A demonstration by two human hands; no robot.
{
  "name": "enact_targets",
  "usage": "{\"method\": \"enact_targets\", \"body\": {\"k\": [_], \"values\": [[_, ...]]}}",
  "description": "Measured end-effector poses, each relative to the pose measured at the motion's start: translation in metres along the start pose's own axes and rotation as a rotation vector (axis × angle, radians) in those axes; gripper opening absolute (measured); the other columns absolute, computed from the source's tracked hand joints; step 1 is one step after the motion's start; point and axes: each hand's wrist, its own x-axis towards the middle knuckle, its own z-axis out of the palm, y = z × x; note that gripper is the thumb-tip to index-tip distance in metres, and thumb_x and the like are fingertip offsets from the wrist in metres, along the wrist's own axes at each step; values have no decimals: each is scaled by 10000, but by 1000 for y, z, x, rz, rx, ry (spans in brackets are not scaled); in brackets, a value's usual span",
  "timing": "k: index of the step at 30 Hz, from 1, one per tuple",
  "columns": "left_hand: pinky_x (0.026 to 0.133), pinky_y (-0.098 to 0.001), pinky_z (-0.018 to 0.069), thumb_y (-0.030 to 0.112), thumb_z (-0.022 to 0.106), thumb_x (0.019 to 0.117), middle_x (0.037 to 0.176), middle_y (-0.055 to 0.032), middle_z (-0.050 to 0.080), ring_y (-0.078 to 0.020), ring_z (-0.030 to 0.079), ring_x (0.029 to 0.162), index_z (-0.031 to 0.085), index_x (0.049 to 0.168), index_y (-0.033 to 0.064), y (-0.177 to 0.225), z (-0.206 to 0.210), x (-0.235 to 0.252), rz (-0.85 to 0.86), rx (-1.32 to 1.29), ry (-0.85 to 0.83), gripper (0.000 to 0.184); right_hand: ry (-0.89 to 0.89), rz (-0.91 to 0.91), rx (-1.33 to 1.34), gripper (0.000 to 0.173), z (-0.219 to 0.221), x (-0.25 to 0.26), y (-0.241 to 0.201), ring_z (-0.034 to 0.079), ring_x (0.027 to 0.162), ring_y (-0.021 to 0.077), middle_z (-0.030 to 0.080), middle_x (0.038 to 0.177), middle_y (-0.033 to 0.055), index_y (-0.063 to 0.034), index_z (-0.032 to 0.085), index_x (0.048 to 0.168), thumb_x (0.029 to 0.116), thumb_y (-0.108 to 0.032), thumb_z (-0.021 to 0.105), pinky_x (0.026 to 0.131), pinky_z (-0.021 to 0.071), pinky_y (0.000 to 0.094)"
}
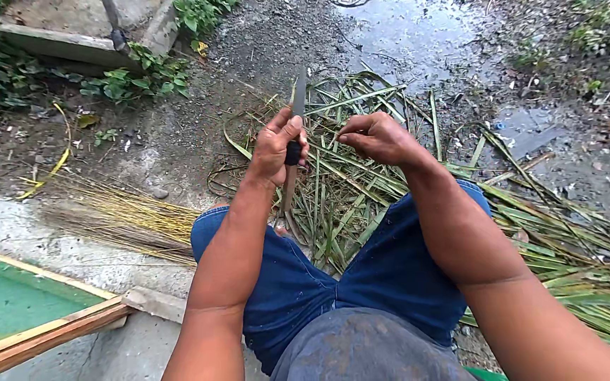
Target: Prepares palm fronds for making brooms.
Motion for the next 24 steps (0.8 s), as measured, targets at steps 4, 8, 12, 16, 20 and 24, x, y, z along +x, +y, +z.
{"method": "enact_targets", "body": {"k": [4,8,12,16,20,24], "values": [[449,-232,535,177,387,1106,690,9,580,-98,591,517,473,1444,139,5,-5,2,43,-24,42,351,13,2,-5,189,-5,-2,5,515,570,18,662,850,5,-47,741,1041,1026,-152,585,557,479,225],[451,-235,538,174,396,1103,687,7,581,-102,596,519,467,1451,133,5,-8,4,55,-27,39,357,36,-2,-40,185,-8,-5,6,536,587,12,672,867,0,-62,752,1036,1019,-155,592,576,495,222],[451,-242,542,176,388,1101,676,11,571,-106,594,514,443,1462,148,11,-18,4,104,-49,73,366,43,13,-55,173,-10,-6,4,546,594,13,678,902,4,-68,753,1036,1017,-156,606,583,505,218],[445,-240,538,156,404,1098,684,0,582,-108,598,516,446,1471,123,7,-12,1,95,-16,67,377,27,23,-73,194,-9,-6,5,533,578,23,676,862,3,-69,754,1039,1025,-173,590,576,495,239],[459,-238,545,163,408,1094,692,12,581,-99,597,523,466,1440,126,7,-19,4,103,6,63,353,-5,-10,-69,225,-10,-7,3,526,578,12,669,850,-6,-61,748,1047,1041,-181,557,570,486,222],[443,-241,538,167,402,1097,682,12,567,-106,589,510,423,1469,133,13,-21,2,129,13,92,374,-36,-28,-77,242,-9,-7,1,505,565,24,652,848,-1,-56,740,1066,1056,-174,530,556,472,234]]}}
